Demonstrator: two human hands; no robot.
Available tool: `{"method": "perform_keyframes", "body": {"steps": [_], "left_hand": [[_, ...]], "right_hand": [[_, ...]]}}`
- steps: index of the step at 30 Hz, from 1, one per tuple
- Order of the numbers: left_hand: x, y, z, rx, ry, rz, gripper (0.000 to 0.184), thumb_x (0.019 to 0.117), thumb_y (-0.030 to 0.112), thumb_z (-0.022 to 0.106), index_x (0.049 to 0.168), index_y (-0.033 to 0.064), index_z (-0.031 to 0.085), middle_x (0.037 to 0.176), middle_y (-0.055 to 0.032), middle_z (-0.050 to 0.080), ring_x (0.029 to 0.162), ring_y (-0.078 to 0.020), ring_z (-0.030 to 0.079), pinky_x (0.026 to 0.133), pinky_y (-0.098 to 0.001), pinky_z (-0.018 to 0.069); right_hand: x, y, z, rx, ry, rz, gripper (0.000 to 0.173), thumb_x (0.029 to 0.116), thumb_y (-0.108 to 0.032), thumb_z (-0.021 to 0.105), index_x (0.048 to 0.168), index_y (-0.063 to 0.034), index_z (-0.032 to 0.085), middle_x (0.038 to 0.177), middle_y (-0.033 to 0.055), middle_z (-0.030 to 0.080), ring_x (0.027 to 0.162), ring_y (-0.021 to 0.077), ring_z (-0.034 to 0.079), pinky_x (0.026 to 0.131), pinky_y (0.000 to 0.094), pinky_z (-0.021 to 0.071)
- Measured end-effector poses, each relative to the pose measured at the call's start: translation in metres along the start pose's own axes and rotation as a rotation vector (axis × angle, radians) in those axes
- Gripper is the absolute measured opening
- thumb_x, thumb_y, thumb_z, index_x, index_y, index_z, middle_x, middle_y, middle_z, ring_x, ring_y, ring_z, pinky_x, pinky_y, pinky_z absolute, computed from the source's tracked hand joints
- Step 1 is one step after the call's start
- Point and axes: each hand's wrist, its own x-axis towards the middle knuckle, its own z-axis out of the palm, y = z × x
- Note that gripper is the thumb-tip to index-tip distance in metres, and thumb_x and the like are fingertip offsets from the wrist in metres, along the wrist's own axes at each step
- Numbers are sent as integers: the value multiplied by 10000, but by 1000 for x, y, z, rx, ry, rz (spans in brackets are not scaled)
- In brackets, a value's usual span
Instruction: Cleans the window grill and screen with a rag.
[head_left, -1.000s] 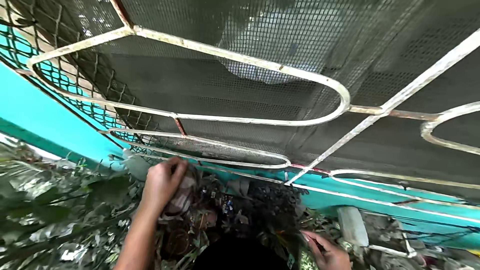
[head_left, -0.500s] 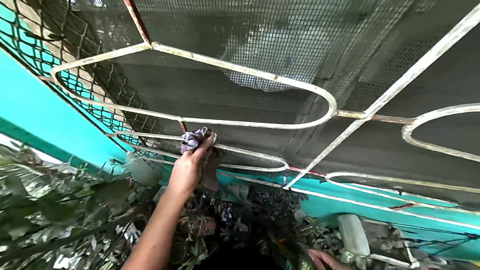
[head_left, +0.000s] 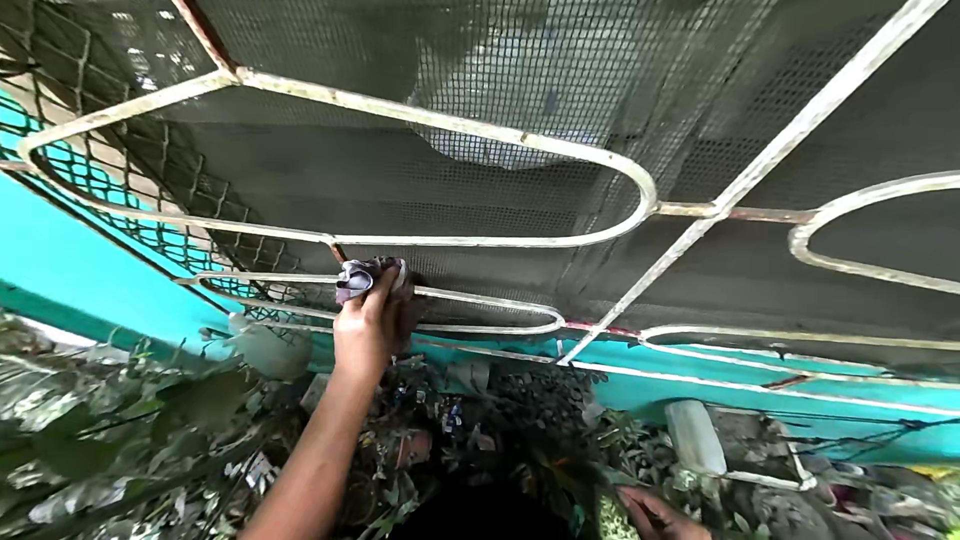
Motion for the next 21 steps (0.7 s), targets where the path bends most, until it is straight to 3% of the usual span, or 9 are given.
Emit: {"method": "perform_keyframes", "body": {"steps": [4,9,11,14,17,21], "left_hand": [[-1,21,4,20,-15,-30,299,910,-35,657,1189,8,757,978,-252,757,832,-435,748,751,-540,601],[-10,85,26,-129,-190,63,247,939,79,677,1162,17,763,1025,-209,761,862,-355,765,752,-463,632],[-12,118,37,-137,-271,121,234,932,53,669,1139,15,771,1038,-207,759,829,-350,765,708,-450,633],[-16,162,51,-113,-289,264,206,895,6,666,1064,3,783,944,-167,759,730,-295,757,620,-390,625],[-15,173,53,-49,-301,346,172,903,1,641,991,-1,788,877,-132,757,681,-252,747,587,-352,611],[-3,143,39,-222,-500,366,311,962,6,585,1226,46,745,993,-173,753,809,-326,756,681,-429,621]], "right_hand": [[-5,5,4,10,-30,50,227,984,-114,636,1071,49,768,992,230,765,900,377,755,867,577,581],[-9,1,9,14,-44,51,241,994,-126,619,1064,50,766,949,220,767,856,360,755,837,575,584],[-10,1,12,27,-21,41,230,986,-115,622,1052,49,769,941,214,768,846,347,756,827,559,590],[-11,-1,12,42,-18,49,239,989,-112,615,1072,57,762,952,214,767,848,336,757,829,544,592],[-10,-9,12,42,-18,63,242,989,-116,613,1080,51,763,958,210,769,851,335,758,828,543,593],[-7,-9,13,31,-31,55,253,1002,-123,602,1092,52,761,972,222,766,870,350,756,845,556,583]]}}
